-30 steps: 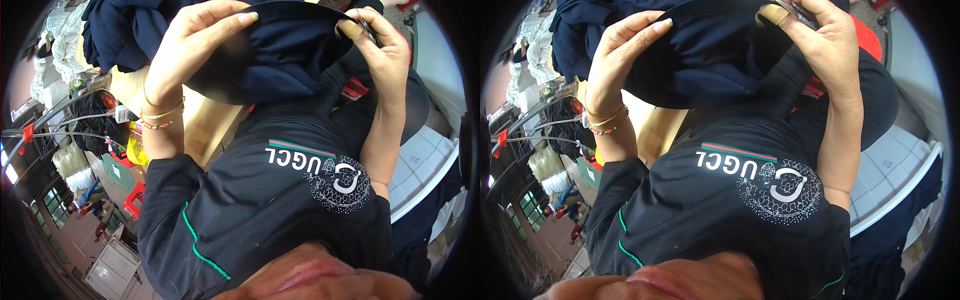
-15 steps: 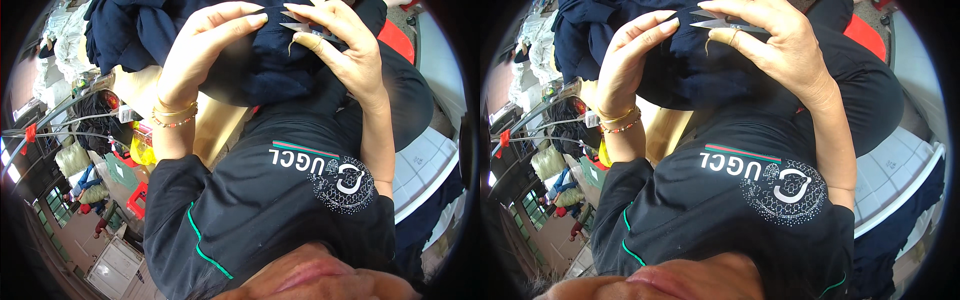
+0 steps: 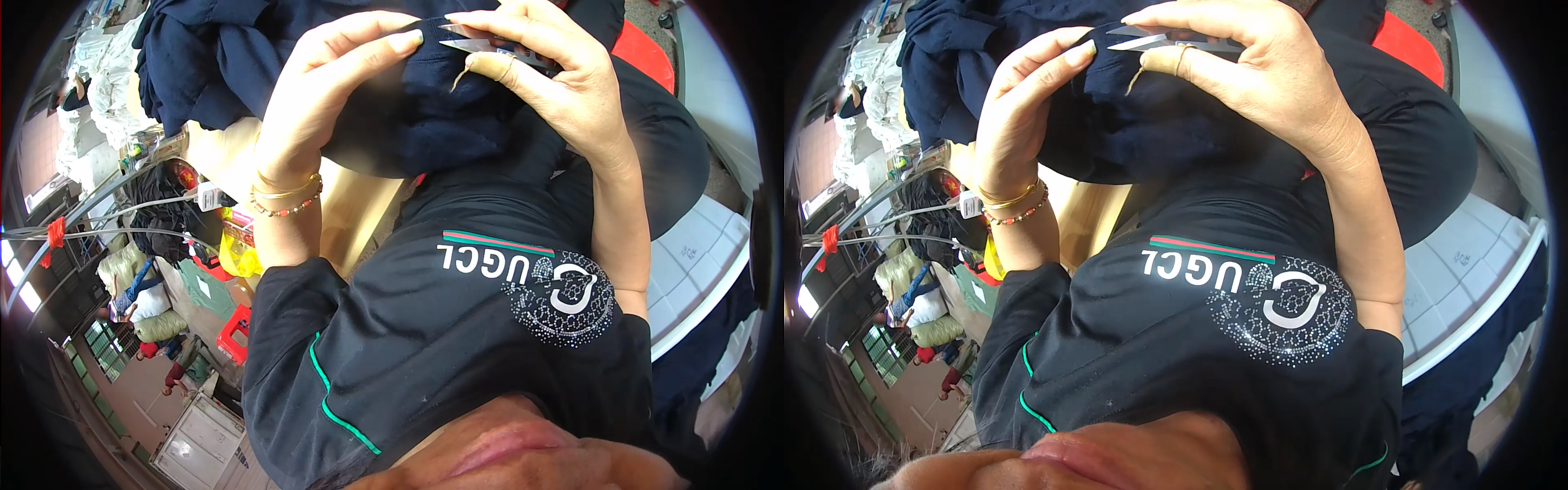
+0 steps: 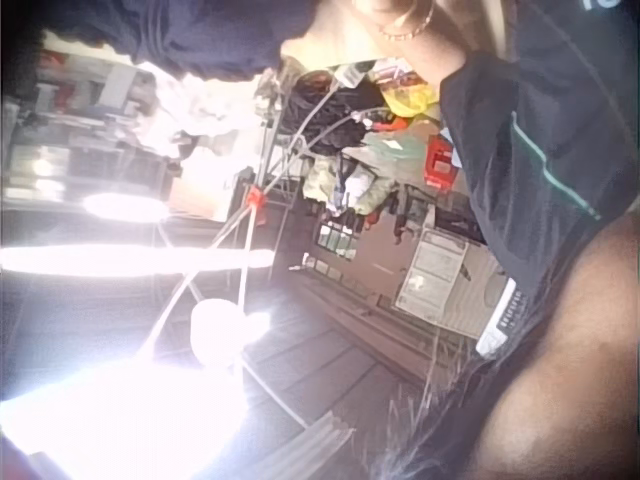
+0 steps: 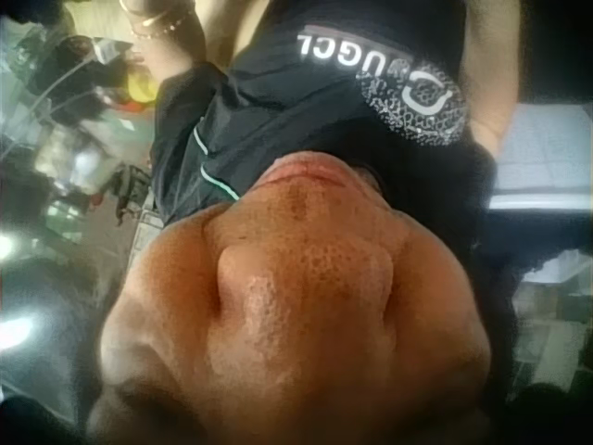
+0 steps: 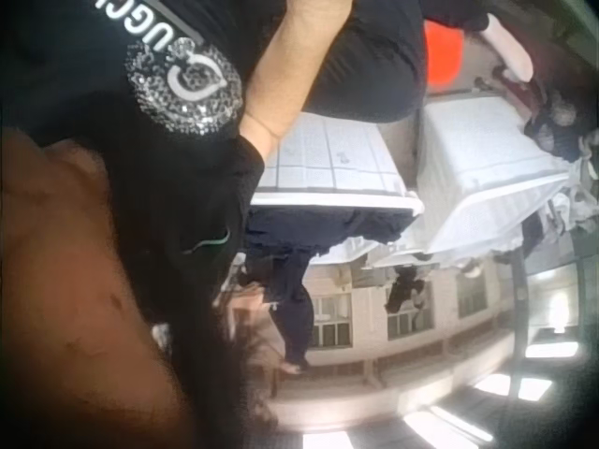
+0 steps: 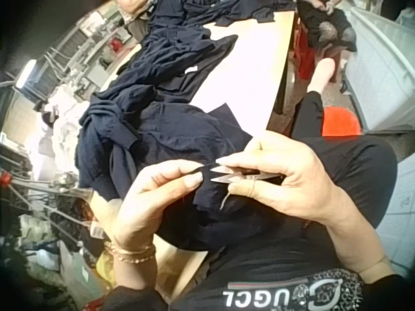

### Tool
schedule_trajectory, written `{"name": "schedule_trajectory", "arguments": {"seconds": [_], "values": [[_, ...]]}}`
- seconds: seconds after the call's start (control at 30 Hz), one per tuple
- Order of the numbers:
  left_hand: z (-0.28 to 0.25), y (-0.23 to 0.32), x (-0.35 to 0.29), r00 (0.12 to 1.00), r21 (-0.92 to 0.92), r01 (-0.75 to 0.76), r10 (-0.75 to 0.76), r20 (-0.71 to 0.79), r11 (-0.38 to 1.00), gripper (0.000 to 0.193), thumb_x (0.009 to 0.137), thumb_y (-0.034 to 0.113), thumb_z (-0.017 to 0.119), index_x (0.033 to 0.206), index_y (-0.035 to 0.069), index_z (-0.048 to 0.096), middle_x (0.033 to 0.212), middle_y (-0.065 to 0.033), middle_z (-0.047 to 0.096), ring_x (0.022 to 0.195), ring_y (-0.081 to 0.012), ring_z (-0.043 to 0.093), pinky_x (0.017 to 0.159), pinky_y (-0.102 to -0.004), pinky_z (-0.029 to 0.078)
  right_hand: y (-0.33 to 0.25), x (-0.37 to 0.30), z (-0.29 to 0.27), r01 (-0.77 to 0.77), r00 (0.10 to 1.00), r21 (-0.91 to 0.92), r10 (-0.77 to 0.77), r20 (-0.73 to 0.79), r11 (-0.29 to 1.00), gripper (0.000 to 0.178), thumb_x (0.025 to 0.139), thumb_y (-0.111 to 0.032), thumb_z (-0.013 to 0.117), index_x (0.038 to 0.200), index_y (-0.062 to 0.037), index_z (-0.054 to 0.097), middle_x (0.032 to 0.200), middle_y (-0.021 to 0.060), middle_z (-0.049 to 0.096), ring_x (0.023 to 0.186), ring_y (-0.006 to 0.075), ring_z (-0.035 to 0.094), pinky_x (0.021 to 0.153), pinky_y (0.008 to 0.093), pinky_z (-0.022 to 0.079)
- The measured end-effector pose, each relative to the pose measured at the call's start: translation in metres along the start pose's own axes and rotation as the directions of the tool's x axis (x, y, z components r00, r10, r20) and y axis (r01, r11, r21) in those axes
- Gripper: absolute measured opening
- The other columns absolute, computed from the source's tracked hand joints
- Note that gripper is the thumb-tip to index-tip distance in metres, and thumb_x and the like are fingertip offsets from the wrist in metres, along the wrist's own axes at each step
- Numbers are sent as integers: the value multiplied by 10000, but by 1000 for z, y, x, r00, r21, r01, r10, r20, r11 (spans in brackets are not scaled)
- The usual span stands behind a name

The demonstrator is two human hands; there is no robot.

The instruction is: Trimming excess threads and fabric from a dark blue garment using small scissors.

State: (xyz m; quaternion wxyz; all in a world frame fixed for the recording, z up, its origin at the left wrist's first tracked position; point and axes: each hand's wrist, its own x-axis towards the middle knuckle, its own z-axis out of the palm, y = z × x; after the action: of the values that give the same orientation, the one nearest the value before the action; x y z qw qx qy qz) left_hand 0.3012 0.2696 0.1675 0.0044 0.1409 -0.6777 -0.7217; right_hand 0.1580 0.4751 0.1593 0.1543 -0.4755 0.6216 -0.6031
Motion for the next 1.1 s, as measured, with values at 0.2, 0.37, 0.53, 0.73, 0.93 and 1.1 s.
{"name": "schedule_trajectory", "arguments": {"seconds": [0.2,0.37,0.53,0.73,0.93,1.1], "values": [[4,4,-1,999,-27,24,-23,34,999,248,978,103,618,1187,-8,691,1115,-60,719,1067,-122,646,996,-248,449,5,-3,-3,63,998,-54,-62,25,997,326,792,4,789,1113,16,735,822,77,665,700,154,565,631,264,436],[5,4,0,999,15,-4,3,52,1000,250,978,94,608,1188,-18,686,1117,-64,717,1060,-126,650,997,-252,451,0,-4,-6,41,999,-48,-41,-8,998,312,786,-2,796,1094,8,744,818,76,659,701,150,564,634,260,444],[4,4,-1,998,-18,-6,7,59,1000,251,977,95,611,1188,-16,687,1114,-61,718,1056,-127,652,997,-253,452,2,-3,-3,39,999,-58,-39,-4,998,296,789,-3,793,1081,10,747,826,76,662,708,146,570,639,260,449],[6,4,3,999,-4,12,-12,38,1000,246,976,98,618,1185,-10,691,1113,-58,719,1056,-120,652,993,-247,452,73,23,32,733,679,392,-627,-383,556,274,802,-19,795,1070,8,746,836,72,658,700,137,566,647,250,448],[-2,1,-2,1000,112,-9,11,-14,994,237,988,80,609,1196,-12,677,1111,-48,711,1058,-102,642,983,-232,462,7,6,7,-178,984,55,176,30,982,211,809,-57,821,959,6,686,793,-2,584,684,56,492,613,223,407],[-19,1,-8,986,359,-140,162,-31,923,246,986,77,620,1211,-14,662,1046,-20,703,977,-72,629,900,-213,485,14,10,0,-269,942,187,298,-152,945,135,861,-7,760,912,4,636,820,-57,567,717,19,488,657,171,420]]}}
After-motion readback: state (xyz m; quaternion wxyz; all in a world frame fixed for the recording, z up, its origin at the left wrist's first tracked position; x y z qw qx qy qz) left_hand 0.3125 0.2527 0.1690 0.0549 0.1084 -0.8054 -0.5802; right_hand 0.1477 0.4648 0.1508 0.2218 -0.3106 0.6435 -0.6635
